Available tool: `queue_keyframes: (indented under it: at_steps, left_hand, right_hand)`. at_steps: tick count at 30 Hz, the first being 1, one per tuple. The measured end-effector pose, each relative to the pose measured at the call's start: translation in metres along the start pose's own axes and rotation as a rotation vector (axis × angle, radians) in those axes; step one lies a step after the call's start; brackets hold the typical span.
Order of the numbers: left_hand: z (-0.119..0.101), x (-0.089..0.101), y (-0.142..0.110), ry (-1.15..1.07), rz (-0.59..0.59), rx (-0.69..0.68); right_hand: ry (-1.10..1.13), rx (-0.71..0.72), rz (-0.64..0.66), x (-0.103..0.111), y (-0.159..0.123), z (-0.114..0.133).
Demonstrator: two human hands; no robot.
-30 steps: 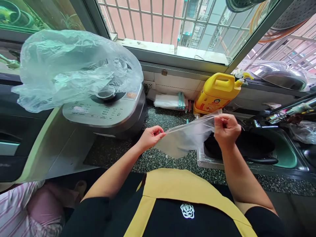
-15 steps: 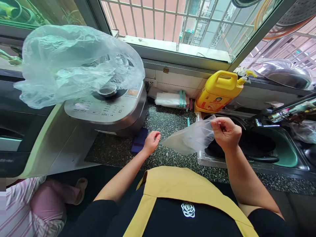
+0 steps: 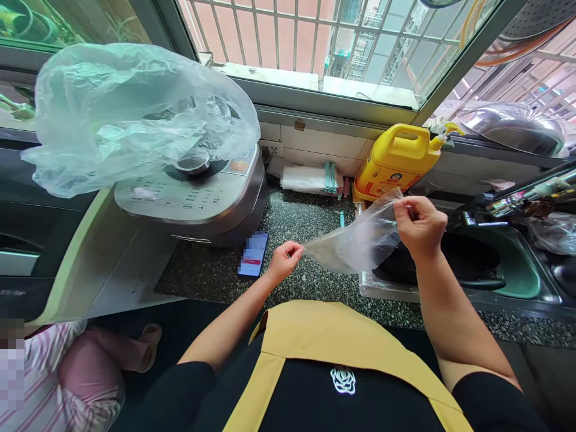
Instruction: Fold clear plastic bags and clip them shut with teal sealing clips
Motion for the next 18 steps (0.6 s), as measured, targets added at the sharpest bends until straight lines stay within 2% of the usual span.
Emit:
queue_keyframes:
  at_steps: [4, 7, 10, 13, 18]
  left_hand:
    - [0.007, -0.001, -0.003, -0.234, 0.0, 0.196]
    - [0.002, 0.003, -0.003, -0.307, -0.048, 0.243]
    - [-0.002, 0.01, -0.003, -0.369, -0.154, 0.266]
    - [-0.007, 0.011, -0.003, -0.442, -0.228, 0.298]
    - [-0.02, 0.001, 0.001, -0.548, -0.244, 0.286]
  right_hand:
    - [-0.027, -0.056, 0.045, -0.019, 0.009, -0.021]
    - [-0.041, -0.078, 0.07, -0.03, 0.017, -0.034]
    - [-0.041, -0.105, 0.098, -0.037, 0.019, -0.042]
    - [0.021, -0.148, 0.097, -0.037, 0.013, -0.04]
    - [0.137, -0.195, 0.014, -0.023, -0.009, -0.02]
Point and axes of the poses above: each hand's wrist, its own y-axis towards the middle knuckle, its own x-axis out of the back of the hand, z = x × y, the point moved 9 cm from there along y, towards the middle knuckle, and after that the axes turned 13 degrees about -y, right-handed, at the moved point
